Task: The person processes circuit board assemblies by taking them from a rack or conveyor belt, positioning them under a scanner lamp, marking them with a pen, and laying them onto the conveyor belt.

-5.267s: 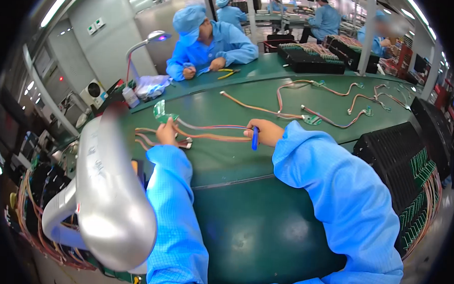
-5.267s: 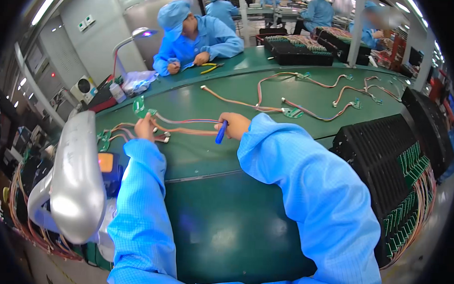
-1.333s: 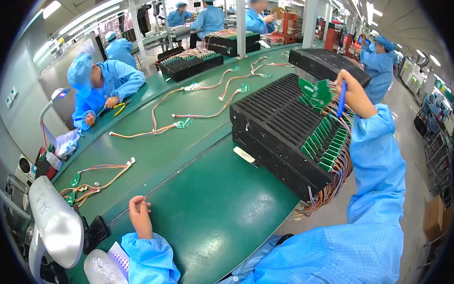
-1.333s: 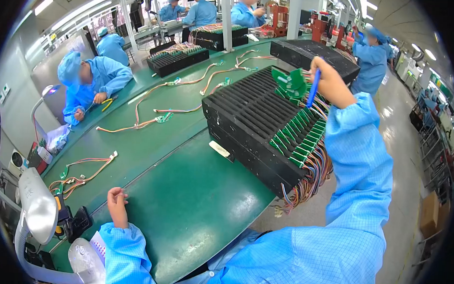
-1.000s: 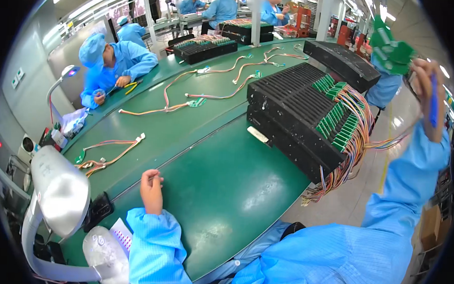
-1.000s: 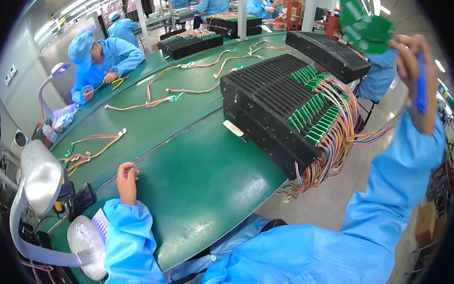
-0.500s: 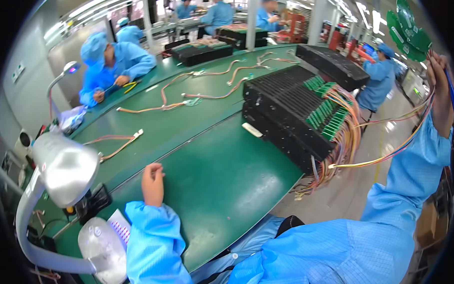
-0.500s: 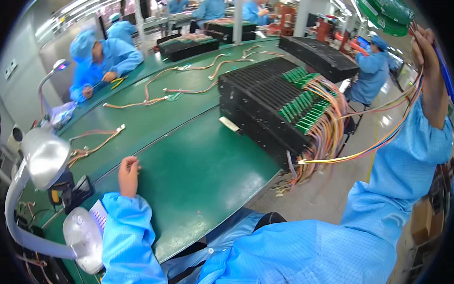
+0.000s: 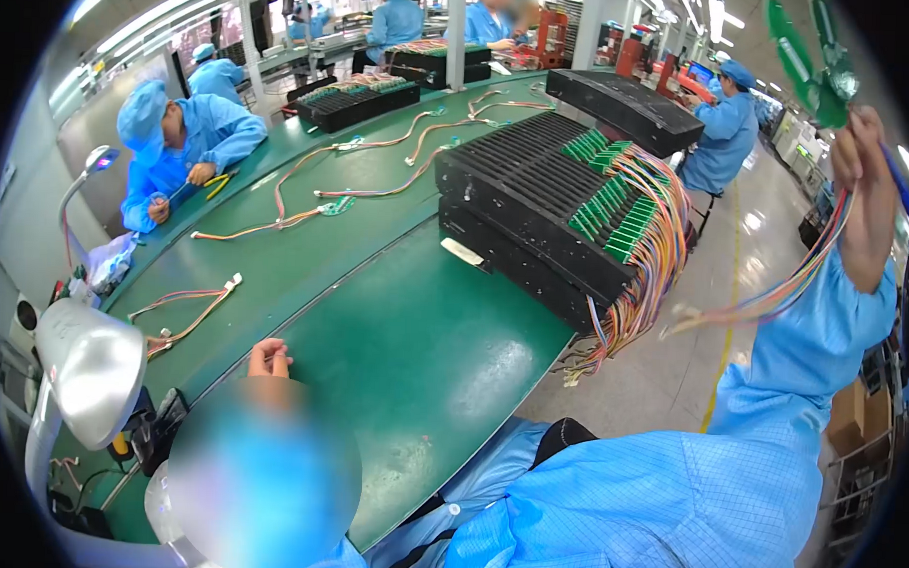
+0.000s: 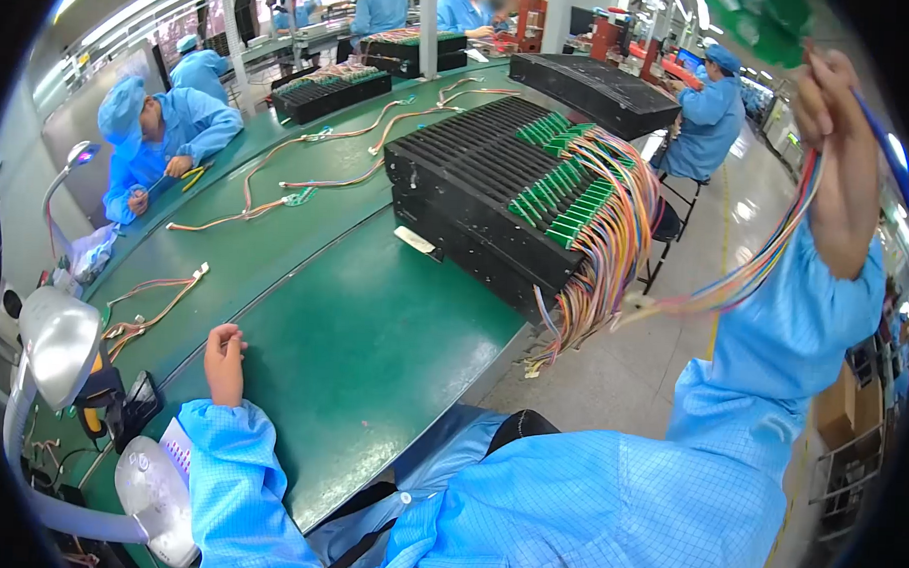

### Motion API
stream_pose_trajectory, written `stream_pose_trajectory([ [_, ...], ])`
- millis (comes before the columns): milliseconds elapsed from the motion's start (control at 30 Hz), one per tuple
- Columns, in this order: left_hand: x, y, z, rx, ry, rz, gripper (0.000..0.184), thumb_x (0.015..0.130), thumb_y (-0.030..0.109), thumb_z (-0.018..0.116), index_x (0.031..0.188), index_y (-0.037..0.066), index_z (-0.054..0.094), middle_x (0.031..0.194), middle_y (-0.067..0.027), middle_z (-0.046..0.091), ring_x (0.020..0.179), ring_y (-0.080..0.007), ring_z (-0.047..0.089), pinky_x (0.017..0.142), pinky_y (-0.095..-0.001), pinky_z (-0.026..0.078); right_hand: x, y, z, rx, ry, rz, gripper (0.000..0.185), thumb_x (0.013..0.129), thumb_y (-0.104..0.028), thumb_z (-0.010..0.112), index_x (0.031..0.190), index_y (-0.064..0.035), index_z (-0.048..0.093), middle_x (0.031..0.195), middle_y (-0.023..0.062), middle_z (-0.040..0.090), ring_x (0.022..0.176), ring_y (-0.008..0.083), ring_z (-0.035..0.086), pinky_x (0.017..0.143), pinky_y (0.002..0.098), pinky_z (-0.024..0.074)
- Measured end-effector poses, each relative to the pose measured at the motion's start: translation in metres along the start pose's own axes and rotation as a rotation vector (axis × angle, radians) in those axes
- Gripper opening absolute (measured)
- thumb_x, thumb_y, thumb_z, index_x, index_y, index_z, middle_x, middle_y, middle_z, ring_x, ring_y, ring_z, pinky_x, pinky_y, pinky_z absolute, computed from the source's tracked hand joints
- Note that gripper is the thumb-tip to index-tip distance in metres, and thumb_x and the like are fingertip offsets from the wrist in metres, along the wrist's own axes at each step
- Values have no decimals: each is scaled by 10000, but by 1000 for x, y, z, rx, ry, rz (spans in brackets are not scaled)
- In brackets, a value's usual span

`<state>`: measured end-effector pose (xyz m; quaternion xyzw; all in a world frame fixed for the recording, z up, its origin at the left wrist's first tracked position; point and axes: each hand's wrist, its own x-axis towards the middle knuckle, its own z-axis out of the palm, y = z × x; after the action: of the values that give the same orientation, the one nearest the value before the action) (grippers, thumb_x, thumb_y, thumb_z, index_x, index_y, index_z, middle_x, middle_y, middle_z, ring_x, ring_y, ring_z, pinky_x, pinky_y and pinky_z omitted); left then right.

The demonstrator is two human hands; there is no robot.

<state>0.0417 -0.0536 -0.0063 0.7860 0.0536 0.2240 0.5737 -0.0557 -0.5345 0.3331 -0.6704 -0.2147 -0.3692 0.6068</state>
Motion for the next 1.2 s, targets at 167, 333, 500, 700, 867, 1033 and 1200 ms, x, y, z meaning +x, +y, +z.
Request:
stream_pose_trajectory([
  [167, 0, -7, -3, -30, 7, 2, 137, 779, 102, 448, 903, 61, 489, 836, -32, 521, 673, -103, 518, 553, -205, 387, -27, 51, 113, 537, -386, 565, 97, 752, -15, 462, 707, -68, 395, 565, -5, 396, 397, 22, 311, 336, 149, 215],
  [333, -7, 0, -10, -175, 38, -92, 166, 776, 138, 471, 917, 53, 487, 818, -24, 514, 685, -104, 514, 550, -207, 403, -86, 137, 225, 622, -691, 899, 156, 703, 16, 488, 717, -73, 360, 724, 100, 482, 473, 80, 385, 376, 196, 248],
  [500, -18, 4, -31, -588, 226, -334, 285, 826, 279, 394, 1015, 71, 444, 909, -38, 523, 789, -123, 521, 597, -217, 415, -144, 180, 327, 855, -760, 993, 155, 720, 44, 450, 727, -74, 350, 720, 77, 444, 477, 97, 390, 367, 188, 236],
  [700, -43, 42, -63, -1021, 242, -200, 417, 832, 427, 283, 1046, 100, 428, 953, -25, 530, 826, -135, 523, 625, -234, 435, -197, 197, 401, 944, -762, 944, 170, 706, 30, 452, 728, -87, 331, 720, 61, 419, 455, 97, 395, 334, 186, 227],
  [867, -43, 41, -76, -817, 418, -183, 323, 820, 284, 401, 1061, 68, 407, 911, -50, 527, 791, -140, 540, 624, -252, 463, -216, 198, 422, 970, -800, 942, 147, 716, 36, 435, 737, -70, 336, 715, 64, 450, 452, 93, 397, 333, 183, 240],
  [1033, -40, 34, -79, -673, 516, -131, 309, 783, 149, 490, 1052, 21, 405, 879, -58, 523, 768, -127, 539, 626, -251, 470, -213, 197, 419, 885, -921, 933, 109, 737, 2, 441, 817, -34, 377, 699, 86, 497, 445, 82, 391, 345, 181, 258],
  [1200, -40, 15, -86, -468, 522, -80, 316, 778, 138, 501, 1056, 23, 401, 878, -58, 523, 765, -122, 538, 647, -242, 459, -197, 198, 417, 794, -1263, 923, 135, 808, -135, 426, 874, -17, 426, 678, 86, 524, 454, 65, 395, 369, 175, 278],
])
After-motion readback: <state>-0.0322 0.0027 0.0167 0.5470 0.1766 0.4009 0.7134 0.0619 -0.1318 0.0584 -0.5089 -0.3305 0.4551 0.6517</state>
